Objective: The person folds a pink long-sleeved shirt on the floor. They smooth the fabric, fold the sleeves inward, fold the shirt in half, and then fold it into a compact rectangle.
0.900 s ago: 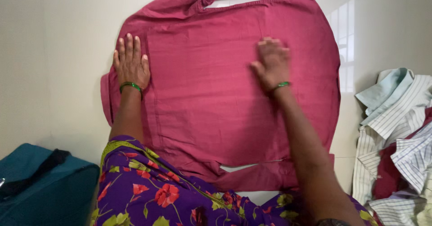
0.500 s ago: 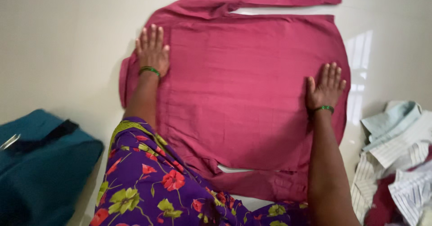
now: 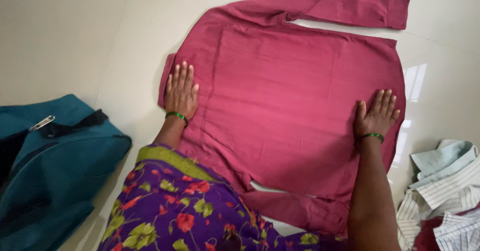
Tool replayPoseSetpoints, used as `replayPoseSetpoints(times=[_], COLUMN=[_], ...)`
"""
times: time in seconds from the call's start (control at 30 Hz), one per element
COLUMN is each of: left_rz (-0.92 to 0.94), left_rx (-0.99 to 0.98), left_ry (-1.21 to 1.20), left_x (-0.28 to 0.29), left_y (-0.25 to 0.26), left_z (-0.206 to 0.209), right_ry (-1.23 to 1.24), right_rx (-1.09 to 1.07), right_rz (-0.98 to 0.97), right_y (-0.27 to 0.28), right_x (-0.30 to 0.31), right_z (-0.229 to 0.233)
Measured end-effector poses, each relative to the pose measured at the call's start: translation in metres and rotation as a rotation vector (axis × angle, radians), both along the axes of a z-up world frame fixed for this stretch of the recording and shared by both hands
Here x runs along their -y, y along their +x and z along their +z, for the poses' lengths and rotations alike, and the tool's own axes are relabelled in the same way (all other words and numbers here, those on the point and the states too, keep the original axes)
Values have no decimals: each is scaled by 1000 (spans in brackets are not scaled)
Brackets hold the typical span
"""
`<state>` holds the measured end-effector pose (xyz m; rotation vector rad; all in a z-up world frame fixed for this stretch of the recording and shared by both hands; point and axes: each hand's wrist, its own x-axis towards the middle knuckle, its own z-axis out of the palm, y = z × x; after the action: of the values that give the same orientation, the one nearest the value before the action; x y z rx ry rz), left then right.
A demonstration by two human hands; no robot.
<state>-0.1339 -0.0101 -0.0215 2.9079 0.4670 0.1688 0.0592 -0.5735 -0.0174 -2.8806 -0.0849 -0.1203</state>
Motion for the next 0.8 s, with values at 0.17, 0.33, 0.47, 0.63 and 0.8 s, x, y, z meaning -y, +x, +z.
replayPoseSetpoints(times=[0.17, 0.33, 0.47, 0.63, 0.8], left_rz=[3, 20, 13, 6, 2], left_rx=[-36, -65, -61, -107, -120], left_ry=[81, 41, 61, 81, 88], left_x=[-9, 0, 2, -4, -7], left_y=[13, 4, 7, 16, 12], left_z=[-12, 6, 9, 4, 2], right_ry=[-52, -89, -4, -190, -153], right_rx=[-38, -8, 121, -269, -153], right_rz=[2, -123, 267, 793, 735], right_y=[16, 22, -20, -140, -155], right_x=[12, -6, -167, -393, -372], right_z=[-17, -41, -63, -9, 18])
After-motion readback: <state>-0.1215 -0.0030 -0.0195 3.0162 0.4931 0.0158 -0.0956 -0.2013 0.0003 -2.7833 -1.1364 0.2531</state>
